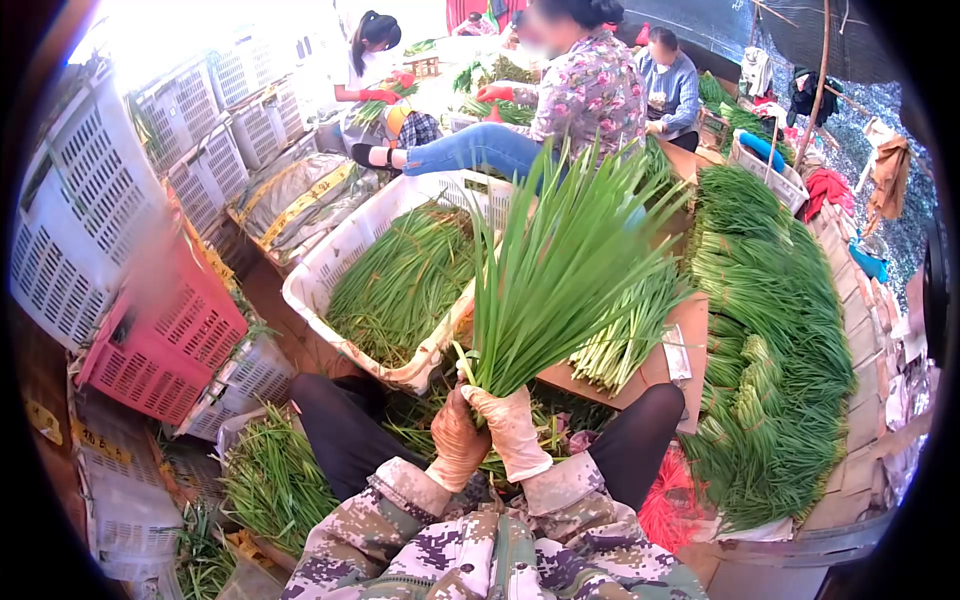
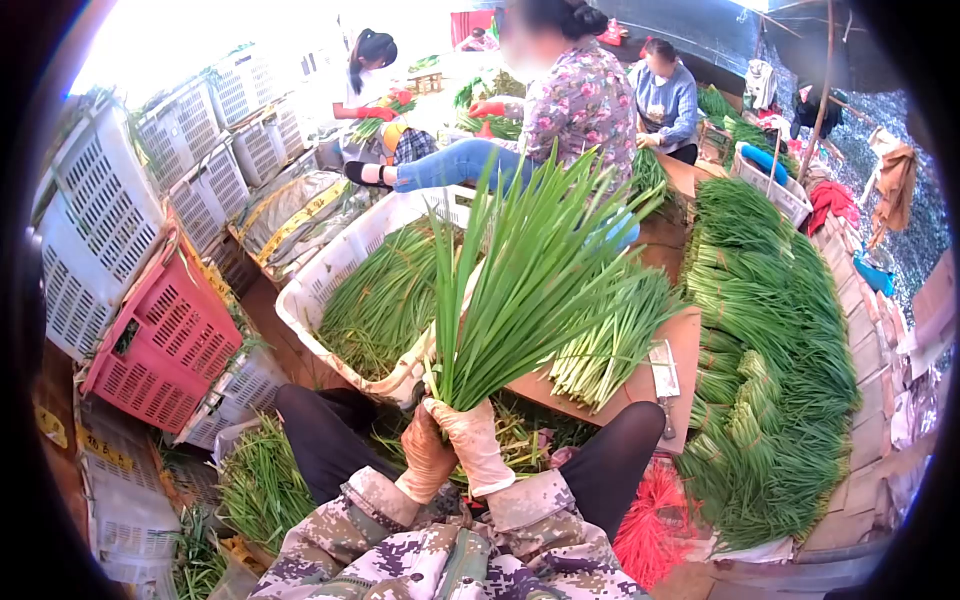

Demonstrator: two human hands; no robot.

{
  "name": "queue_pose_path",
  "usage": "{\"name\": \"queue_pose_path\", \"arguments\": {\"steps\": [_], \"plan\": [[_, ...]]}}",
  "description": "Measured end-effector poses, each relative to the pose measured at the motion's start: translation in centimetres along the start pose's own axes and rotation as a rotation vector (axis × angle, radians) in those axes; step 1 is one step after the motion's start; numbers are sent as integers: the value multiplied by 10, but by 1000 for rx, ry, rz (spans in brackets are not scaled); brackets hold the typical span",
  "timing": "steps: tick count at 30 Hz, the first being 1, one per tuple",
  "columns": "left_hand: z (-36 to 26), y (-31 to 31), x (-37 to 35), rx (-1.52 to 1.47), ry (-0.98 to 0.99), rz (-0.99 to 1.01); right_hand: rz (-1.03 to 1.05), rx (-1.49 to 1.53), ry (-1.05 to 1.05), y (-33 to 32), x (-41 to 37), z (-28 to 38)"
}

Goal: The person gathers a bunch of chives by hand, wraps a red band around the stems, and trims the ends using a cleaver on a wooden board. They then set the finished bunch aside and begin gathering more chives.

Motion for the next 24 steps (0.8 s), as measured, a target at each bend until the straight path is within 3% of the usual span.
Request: {"name": "queue_pose_path", "arguments": {"steps": [2,4,9,14,15,17,19,24], "plan": [[-8,-8,1,-26,8,8,1,48,4,-1,1,3],[-5,-6,0,-158,-95,172,3,81,16,-1,-2,14],[-1,-23,3,-285,-188,219,58,122,54,2,-8,17],[-3,-18,31,-114,-79,596,118,97,-5,9,-12,25],[-3,-17,34,-109,-80,597,108,87,6,10,-13,24],[-3,-8,32,-446,-207,632,137,122,40,11,-12,27],[21,18,13,-417,-189,601,122,157,-6,11,-14,40],[24,31,-3,-574,-400,471,185,221,81,3,-11,30]]}}
Point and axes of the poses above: each hand's wrist, its own x-axis towards the middle knuckle, its own y-axis out of the palm, z = x × y, the point moved 9 cm from there along x, towards the middle knuckle, and after that the axes turned 1 degree about x, right-handed, at the moved point
